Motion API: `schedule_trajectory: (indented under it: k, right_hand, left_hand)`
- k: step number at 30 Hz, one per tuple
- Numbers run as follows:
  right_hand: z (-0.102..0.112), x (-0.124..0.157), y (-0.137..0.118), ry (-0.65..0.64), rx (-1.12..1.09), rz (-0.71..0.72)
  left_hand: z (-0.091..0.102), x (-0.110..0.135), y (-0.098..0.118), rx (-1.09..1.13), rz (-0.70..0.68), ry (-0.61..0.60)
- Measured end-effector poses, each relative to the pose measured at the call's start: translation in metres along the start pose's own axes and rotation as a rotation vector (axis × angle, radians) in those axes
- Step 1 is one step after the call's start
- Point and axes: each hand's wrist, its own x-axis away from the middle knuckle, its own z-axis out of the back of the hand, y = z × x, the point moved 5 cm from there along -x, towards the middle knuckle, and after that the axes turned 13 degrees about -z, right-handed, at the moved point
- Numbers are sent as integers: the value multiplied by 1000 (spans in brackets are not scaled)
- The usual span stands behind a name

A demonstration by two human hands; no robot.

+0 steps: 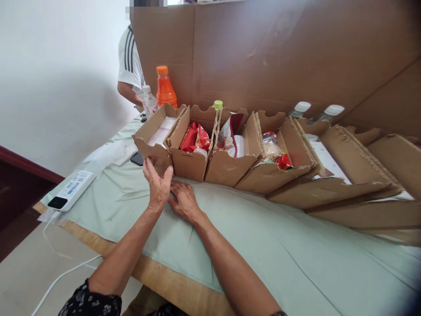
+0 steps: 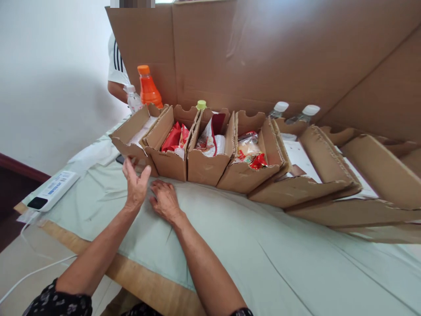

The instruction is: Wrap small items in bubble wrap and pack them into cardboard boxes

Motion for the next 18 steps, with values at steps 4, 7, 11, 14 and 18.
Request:
schedule_trajectory:
  k: [4,7,11,14,18]
  right_hand:
    - [1,-1,-2,26,-19,10]
    - [0,-4,-3,31,-26,19]
    - [-2,-8,-3,41,0,24]
    - [-5,-8,-5,37,65,14]
    - [-11,2,-4,38,177,2]
  left_hand:
    - [-19,27,0,67,24,-120]
    - [-32,45,-4,126,19,-260]
    - [-34,52,-15,96,-10,-291]
    - [-28,52,-20,105,1,-253]
    - [-20,53,-22,135,45,-183]
